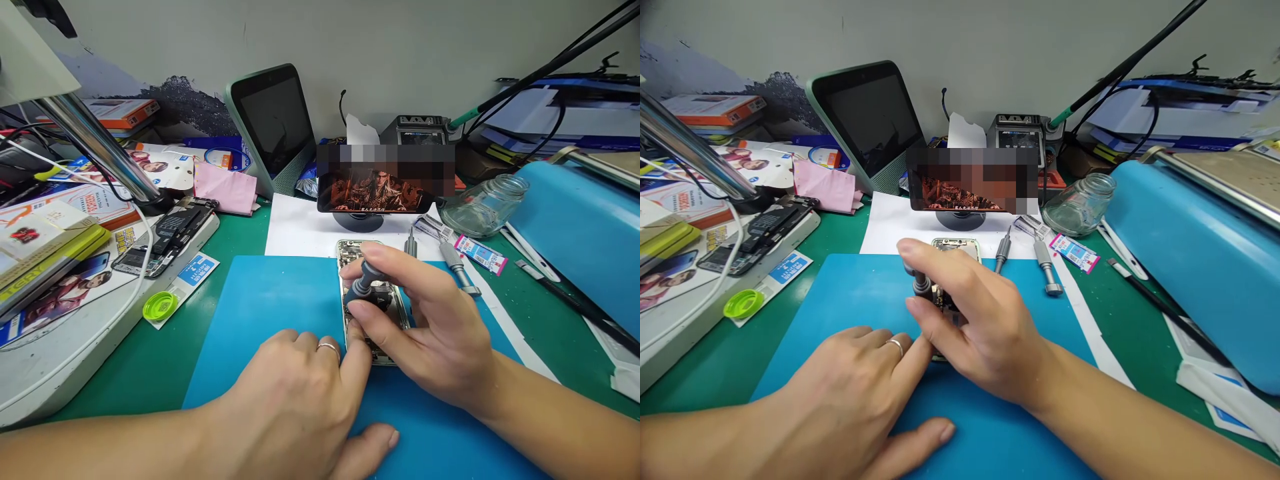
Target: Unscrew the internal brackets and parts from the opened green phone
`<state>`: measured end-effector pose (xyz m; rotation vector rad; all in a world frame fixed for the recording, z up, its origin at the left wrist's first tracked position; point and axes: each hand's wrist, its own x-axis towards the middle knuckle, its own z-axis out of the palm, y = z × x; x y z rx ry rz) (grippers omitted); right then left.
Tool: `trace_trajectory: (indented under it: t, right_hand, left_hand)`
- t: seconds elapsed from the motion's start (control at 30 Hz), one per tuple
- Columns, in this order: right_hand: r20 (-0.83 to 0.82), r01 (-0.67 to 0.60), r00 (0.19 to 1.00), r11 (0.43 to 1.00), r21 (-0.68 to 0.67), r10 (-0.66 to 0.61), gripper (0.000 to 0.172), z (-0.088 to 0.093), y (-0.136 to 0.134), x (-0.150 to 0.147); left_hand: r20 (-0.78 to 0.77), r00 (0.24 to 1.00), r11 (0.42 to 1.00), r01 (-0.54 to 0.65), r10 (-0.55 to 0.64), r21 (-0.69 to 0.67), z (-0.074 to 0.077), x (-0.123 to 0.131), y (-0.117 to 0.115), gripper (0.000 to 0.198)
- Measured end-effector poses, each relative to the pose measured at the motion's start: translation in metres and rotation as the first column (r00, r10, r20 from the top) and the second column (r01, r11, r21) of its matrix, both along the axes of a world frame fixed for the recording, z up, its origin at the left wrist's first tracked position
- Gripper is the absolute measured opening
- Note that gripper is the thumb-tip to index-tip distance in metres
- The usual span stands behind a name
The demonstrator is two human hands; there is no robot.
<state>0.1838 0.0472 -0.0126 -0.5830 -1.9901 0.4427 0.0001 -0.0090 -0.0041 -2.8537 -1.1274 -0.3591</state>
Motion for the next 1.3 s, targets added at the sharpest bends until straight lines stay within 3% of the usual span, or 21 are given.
trace_trajectory:
  t: [0.23,0.6,0.9,1.13,1.3]
  right_hand:
    - [-0.048,0.018,0.999,0.995,-0.094,-0.022,0.076,-0.0052,-0.0003,0.0012]
    - [-0.055,0.044,0.997,0.997,-0.068,-0.048,0.074,-0.0051,-0.0007,0.0015]
    - [-0.11,0.104,0.988,0.991,-0.079,-0.113,0.074,-0.0055,0.0006,0.0024]
    - [-0.144,0.131,0.978,0.98,-0.151,-0.153,0.066,-0.0029,-0.0002,0.0009]
    - [-0.149,0.118,0.979,0.985,-0.126,-0.137,0.068,-0.0023,-0.0004,0.0017]
  left_hand:
    - [-0.003,1.0,1.0,0.006,-0.006,-0.027,0.0006,-0.0025,-0.0014,0.045]
    - [0.018,1.0,0.998,0.016,-0.015,-0.059,-0.0003,-0.001,0.0004,0.044]
    - [0.007,1.0,0.998,0.025,-0.025,-0.057,-0.0012,-0.0019,0.001,0.059]
    - [0.019,1.0,1.0,0.021,-0.021,-0.007,-0.0014,-0.0013,-0.0002,0.07]
    - [0.001,1.0,0.999,0.027,-0.027,0.017,-0.0027,-0.0013,0.0005,0.065]
